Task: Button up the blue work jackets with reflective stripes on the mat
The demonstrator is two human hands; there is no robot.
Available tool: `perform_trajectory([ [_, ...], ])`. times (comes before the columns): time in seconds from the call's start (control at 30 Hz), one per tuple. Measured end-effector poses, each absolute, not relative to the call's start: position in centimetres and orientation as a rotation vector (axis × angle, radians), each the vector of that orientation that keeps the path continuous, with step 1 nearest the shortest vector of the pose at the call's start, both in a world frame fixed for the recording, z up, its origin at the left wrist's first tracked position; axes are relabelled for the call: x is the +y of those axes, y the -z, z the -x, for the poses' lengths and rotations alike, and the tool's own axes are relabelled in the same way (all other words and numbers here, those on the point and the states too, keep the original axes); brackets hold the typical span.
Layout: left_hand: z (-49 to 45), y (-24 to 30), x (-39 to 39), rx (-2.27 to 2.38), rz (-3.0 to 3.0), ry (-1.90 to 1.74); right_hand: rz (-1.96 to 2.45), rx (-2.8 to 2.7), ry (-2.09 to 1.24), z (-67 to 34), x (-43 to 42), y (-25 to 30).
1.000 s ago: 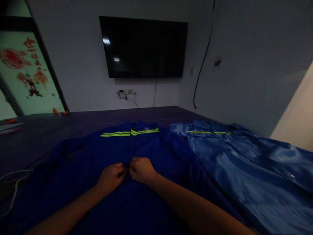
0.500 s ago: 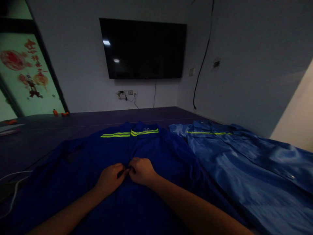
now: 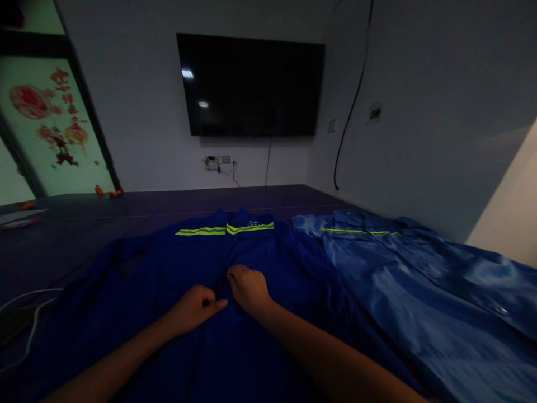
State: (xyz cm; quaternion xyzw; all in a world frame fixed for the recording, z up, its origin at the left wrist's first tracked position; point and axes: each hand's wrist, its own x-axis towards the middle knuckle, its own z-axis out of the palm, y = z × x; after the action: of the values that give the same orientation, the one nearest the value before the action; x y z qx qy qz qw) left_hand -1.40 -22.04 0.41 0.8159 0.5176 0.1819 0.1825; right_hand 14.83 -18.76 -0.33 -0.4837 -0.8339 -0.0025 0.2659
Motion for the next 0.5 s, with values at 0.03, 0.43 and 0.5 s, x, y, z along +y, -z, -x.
perform_trajectory([
  [0.03, 1.5, -0.6, -22.2, 1.393, -2.231, -0.501, 1.302, -2.219, -0.007, -14.9, -18.8, 0.3],
  [0.43, 2.1, -2.3, -25.8, 1.196, -1.704, -0.194, 1.159, -2.143, -0.494, -14.6, -25.2, 0.1],
  [0.5, 2.2, -2.2, -26.0, 1.220, -1.671, -0.210, 1.152, -2.249, -0.473, -14.8, -26.2, 0.6],
])
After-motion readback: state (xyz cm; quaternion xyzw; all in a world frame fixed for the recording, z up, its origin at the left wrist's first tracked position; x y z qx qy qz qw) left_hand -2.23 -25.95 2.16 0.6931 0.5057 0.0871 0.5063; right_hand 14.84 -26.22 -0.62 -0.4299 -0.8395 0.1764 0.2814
